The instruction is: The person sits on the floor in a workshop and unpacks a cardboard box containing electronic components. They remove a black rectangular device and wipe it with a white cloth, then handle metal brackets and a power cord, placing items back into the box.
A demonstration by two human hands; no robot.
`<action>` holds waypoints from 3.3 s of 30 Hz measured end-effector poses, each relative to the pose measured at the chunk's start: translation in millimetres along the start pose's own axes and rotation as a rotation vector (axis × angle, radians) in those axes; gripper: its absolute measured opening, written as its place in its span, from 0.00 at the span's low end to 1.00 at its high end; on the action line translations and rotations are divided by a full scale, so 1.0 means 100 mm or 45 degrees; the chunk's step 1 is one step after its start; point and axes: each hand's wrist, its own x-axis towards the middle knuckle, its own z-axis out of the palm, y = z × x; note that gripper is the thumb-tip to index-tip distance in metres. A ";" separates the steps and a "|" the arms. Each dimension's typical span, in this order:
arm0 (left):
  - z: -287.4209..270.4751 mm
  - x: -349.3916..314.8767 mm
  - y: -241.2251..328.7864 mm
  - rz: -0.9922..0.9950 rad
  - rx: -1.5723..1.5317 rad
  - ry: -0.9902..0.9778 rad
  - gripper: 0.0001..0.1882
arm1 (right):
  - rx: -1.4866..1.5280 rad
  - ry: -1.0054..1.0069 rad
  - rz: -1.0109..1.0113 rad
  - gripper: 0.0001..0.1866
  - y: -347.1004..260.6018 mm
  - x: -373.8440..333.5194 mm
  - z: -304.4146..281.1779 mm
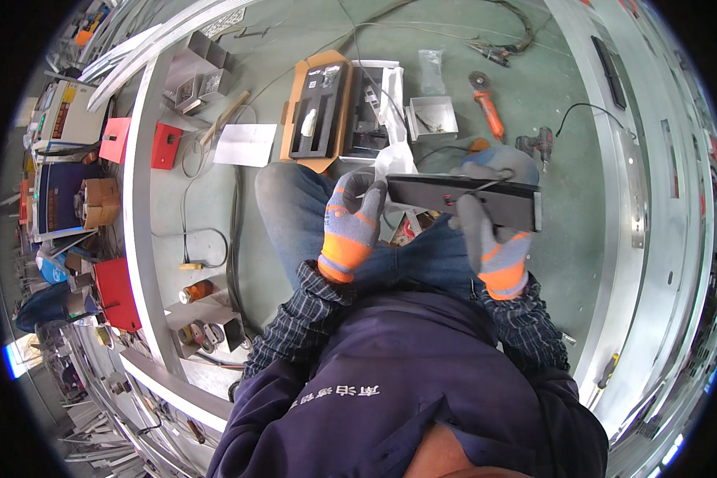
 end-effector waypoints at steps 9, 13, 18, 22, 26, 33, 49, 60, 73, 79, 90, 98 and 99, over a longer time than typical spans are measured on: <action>0.20 -0.11 0.09 -0.044 -0.172 -0.159 0.07 | -0.279 -0.233 -0.280 0.17 0.51 -0.03 0.36; 0.25 -0.11 0.10 -0.209 -0.359 -0.104 0.07 | -0.097 -0.234 -0.010 0.20 0.59 -0.06 0.43; 0.19 -0.13 0.26 -0.345 -0.488 0.026 0.04 | -0.226 -0.373 -0.056 0.22 0.52 -0.06 0.38; 0.05 -0.09 0.40 -0.187 -0.484 0.042 0.08 | -0.109 -0.212 -0.136 0.19 0.42 -0.09 0.29; -0.04 -0.11 0.35 -0.293 -0.359 -0.058 0.10 | -0.181 -0.026 0.081 0.16 0.50 -0.09 0.09; -0.15 -0.12 0.58 -0.062 -0.318 -0.102 0.09 | -0.703 -0.693 0.515 0.47 0.95 0.02 0.35; -0.13 0.53 0.33 1.105 0.641 -0.130 0.15 | -0.878 -0.409 0.151 0.26 0.71 -0.10 -0.13; 0.55 0.73 0.30 1.618 0.704 -0.839 0.22 | -0.614 -0.012 0.392 0.23 0.49 -0.45 0.08; 0.97 0.47 0.55 1.417 0.644 -1.113 0.30 | -0.424 0.379 0.419 0.29 0.12 -0.72 -0.21; 0.98 0.43 0.54 1.382 0.664 -1.138 0.31 | -0.462 0.208 0.544 0.38 0.17 -0.95 -0.24; 0.96 0.41 0.50 1.294 0.678 -1.175 0.33 | -0.660 0.697 -0.076 0.23 -0.52 -1.11 -0.37; 0.94 0.59 0.11 1.728 0.802 -1.219 0.35 | -0.702 -0.075 0.765 0.15 -0.35 -1.04 -0.48; 0.96 0.45 0.09 1.368 0.712 -1.281 0.32 | -0.730 -0.142 0.834 0.16 -0.18 -1.05 -0.49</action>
